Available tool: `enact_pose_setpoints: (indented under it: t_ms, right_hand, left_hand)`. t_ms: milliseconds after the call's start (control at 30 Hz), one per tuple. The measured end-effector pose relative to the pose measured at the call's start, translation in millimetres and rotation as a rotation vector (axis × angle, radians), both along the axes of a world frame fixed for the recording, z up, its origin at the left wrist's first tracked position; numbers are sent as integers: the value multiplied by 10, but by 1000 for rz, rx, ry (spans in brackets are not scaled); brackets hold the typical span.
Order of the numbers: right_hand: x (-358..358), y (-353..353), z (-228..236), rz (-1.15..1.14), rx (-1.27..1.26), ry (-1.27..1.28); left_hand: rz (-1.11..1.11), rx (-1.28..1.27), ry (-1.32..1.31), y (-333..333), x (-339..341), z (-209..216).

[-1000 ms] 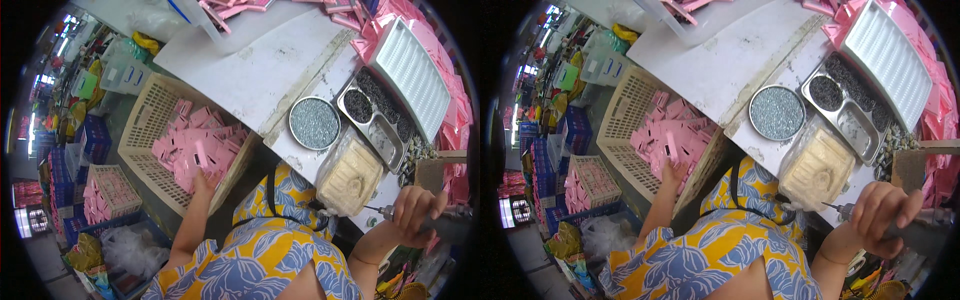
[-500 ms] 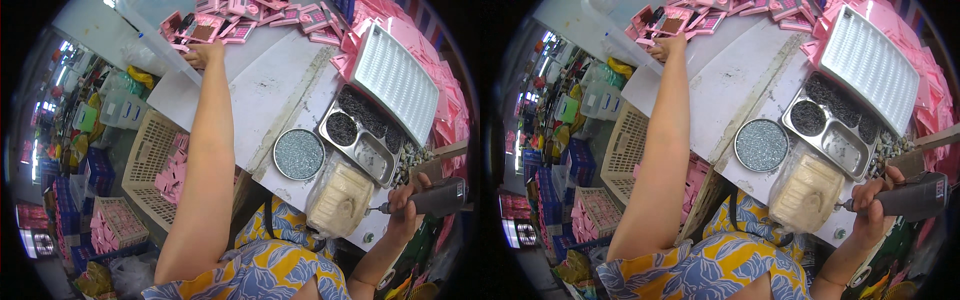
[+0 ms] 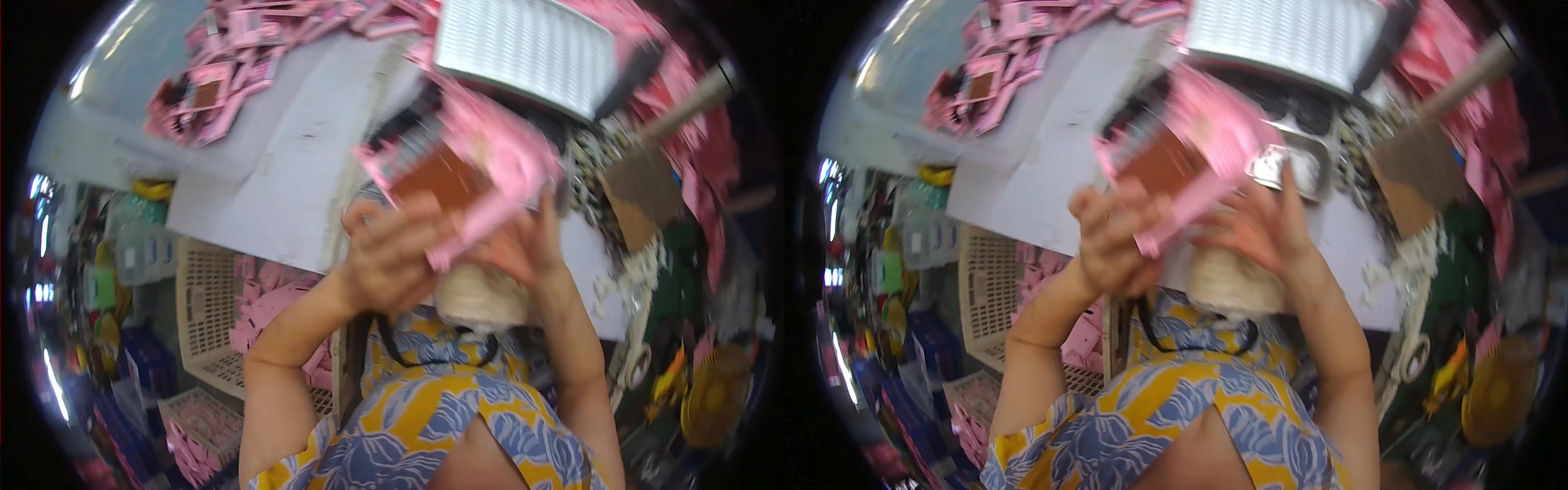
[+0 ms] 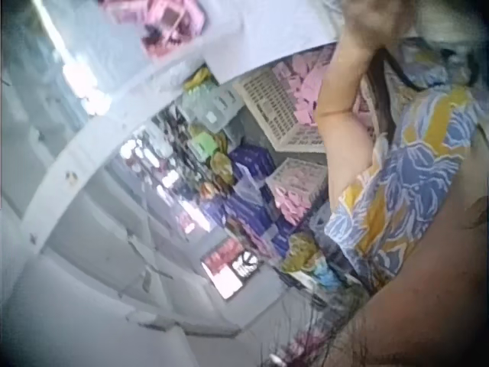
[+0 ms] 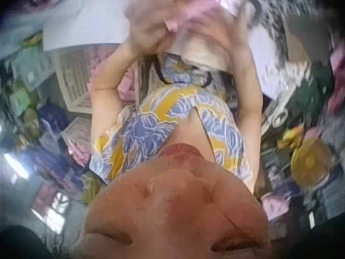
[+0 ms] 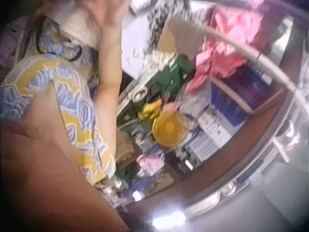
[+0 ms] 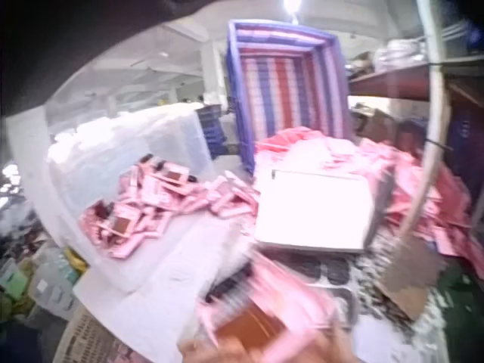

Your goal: Assembling internal electronic components and housing for a pink toy device using a soldering iron and electric screwdriver.

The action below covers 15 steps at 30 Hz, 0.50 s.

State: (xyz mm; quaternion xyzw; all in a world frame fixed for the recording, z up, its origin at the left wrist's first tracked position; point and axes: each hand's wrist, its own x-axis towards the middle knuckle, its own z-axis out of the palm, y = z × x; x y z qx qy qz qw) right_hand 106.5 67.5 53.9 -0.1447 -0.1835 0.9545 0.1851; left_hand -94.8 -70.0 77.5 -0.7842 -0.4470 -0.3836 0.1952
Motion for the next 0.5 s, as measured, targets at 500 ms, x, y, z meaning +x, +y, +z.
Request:
enact_pose_setpoints:
  t_ms: [500]
  right_hand:
    - [930, 11, -358, -252, 1552, -1234]
  left_hand:
    - [-221, -569, -213, -353, 544, -808]
